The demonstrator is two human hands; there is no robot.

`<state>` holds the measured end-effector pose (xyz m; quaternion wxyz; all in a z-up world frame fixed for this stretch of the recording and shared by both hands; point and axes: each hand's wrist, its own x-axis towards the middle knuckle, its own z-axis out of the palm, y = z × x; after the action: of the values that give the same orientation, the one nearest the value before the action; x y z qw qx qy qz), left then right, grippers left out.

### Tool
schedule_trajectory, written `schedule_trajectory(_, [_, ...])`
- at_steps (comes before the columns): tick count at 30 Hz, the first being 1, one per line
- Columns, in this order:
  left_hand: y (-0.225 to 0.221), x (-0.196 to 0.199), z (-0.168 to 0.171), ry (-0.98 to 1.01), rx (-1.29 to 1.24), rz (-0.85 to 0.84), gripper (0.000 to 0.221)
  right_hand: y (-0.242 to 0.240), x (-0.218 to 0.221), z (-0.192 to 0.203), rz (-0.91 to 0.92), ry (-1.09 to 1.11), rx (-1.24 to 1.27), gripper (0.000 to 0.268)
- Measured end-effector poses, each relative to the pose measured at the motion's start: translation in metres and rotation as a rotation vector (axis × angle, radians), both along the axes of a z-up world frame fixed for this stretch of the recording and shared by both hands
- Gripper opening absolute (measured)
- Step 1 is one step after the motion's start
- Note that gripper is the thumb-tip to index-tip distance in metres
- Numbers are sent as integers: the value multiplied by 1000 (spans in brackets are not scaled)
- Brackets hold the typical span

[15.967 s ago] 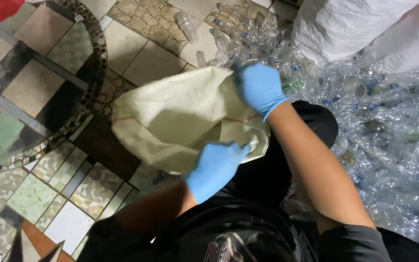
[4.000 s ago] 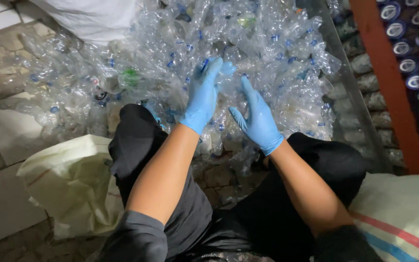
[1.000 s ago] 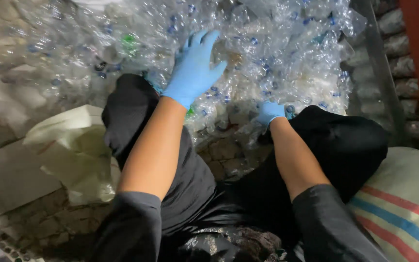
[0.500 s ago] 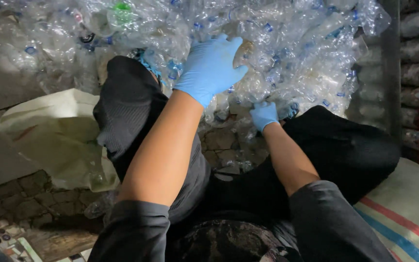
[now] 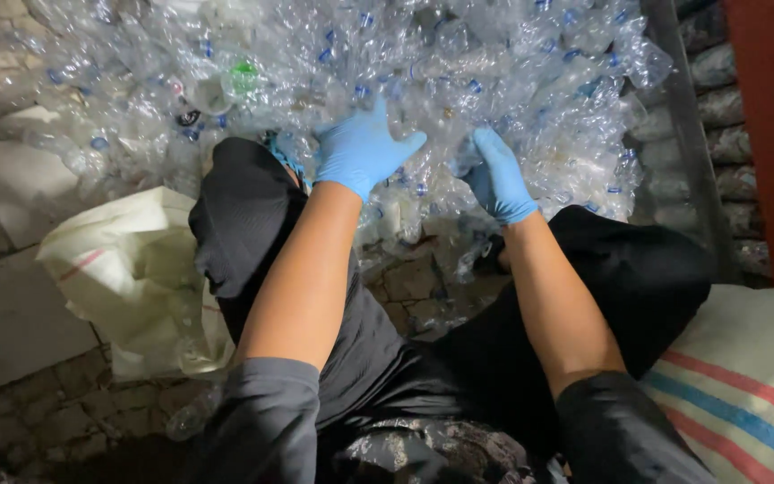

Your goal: The person sits on the floor and sorts through a large pile of empty plastic water bottles. They pick up individual bottles, crush them by hand, and place them into a large white sack.

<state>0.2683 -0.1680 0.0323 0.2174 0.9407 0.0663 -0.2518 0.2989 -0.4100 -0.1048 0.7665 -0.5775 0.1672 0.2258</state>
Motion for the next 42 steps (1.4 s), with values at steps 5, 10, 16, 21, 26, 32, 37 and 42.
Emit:
schedule_trajectory(5, [-5,-10,22,-117,-456,351,99,21,-36,84,284,-490,106,22])
schedule_trajectory(10, [-19,-5,-12,-437,-1299,754,42,43,-53,58,329,-374,228,42])
schedule_trajectory(16, [-5,-1,-26,-759,-1491,1003,27,61,-71,87,203,-1230,-584,80])
schedule_trajectory(21, [-3,-5,-24,-597,-1646,1111,18,59,-67,80,391,-1502,-1233,65])
schedule_trajectory(26, [11,-2,-45,-311,-1540,1143,41,50,-54,66,375,-1571,-1124,80])
schedule_trajectory(32, [5,-2,-57,-274,-1527,1005,50,63,-69,84,160,-652,-185,30])
schedule_trajectory(37, [-9,-15,-40,-370,-1633,707,36,79,-61,61,-46,-1,363,33])
schedule_trajectory(42, [-3,-5,-46,-353,-1556,721,34,80,-72,115,90,114,450,43])
